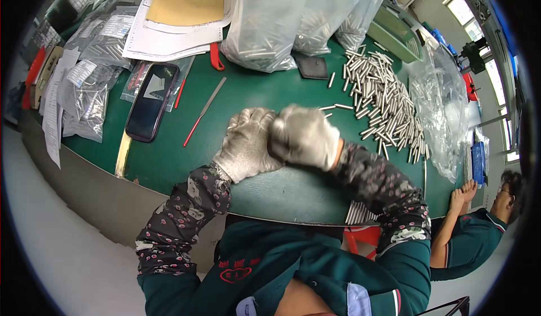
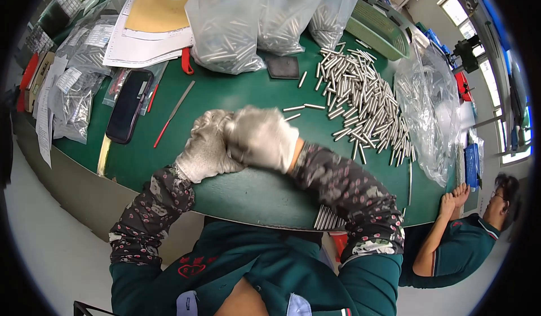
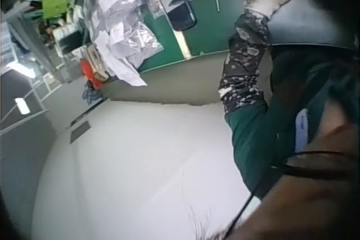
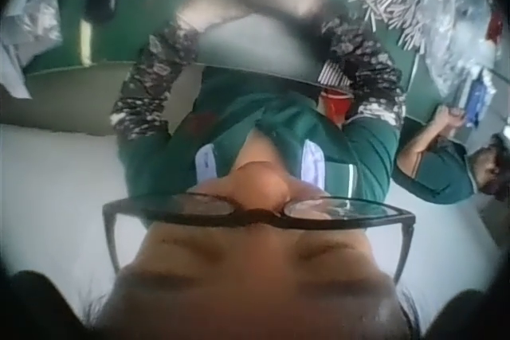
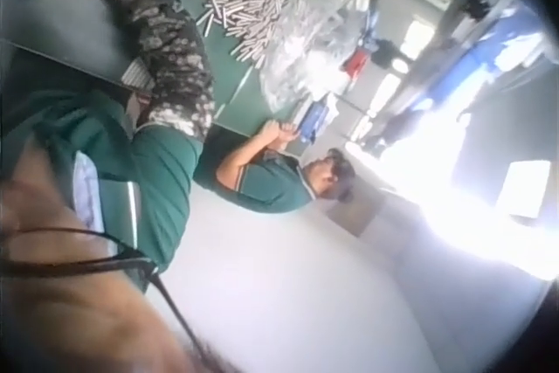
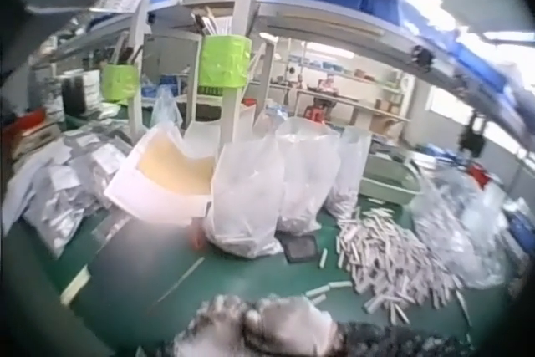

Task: Sorting small metal pins on a workbench and placing them into plastic bags for packaging.

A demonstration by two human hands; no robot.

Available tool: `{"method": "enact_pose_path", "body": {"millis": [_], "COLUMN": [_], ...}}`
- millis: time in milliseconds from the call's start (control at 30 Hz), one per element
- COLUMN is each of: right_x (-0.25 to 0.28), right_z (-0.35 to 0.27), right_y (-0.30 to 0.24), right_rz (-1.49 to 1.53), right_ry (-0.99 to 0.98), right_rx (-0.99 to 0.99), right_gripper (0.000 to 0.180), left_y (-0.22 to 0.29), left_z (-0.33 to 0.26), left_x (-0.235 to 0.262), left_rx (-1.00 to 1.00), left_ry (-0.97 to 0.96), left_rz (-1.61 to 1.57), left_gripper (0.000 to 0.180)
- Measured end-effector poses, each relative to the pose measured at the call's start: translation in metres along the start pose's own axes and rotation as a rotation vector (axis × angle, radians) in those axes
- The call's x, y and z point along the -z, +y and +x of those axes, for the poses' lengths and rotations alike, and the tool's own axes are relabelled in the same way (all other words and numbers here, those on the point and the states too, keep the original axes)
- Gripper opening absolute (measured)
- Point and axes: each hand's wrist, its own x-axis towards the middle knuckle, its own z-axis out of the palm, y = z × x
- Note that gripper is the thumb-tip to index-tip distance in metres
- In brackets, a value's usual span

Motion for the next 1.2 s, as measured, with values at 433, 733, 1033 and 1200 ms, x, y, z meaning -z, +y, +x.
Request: {"method": "enact_pose_path", "body": {"millis": [433, 733, 1033, 1200], "right_x": [0.004, 0.001, -0.001, 0.002], "right_z": [-0.002, 0.001, -0.001, 0.001], "right_y": [-0.017, 0.005, 0.001, 0.004], "right_rz": [-0.046, -0.070, -0.052, -0.018], "right_ry": [-0.294, 0.002, 0.064, -0.109], "right_rx": [-0.010, -0.075, -0.109, -0.125], "right_gripper": [0.018, 0.021, 0.019, 0.020], "left_y": [-0.001, 0.002, 0.005, -0.001], "left_z": [-0.005, -0.003, -0.001, -0.001], "left_x": [-0.003, -0.002, -0.002, -0.005], "left_rx": [-0.042, -0.018, 0.024, -0.039], "left_ry": [0.002, 0.010, -0.007, 0.012], "left_rz": [-0.033, 0.035, 0.029, -0.005], "left_gripper": [0.090, 0.086, 0.091, 0.088]}}
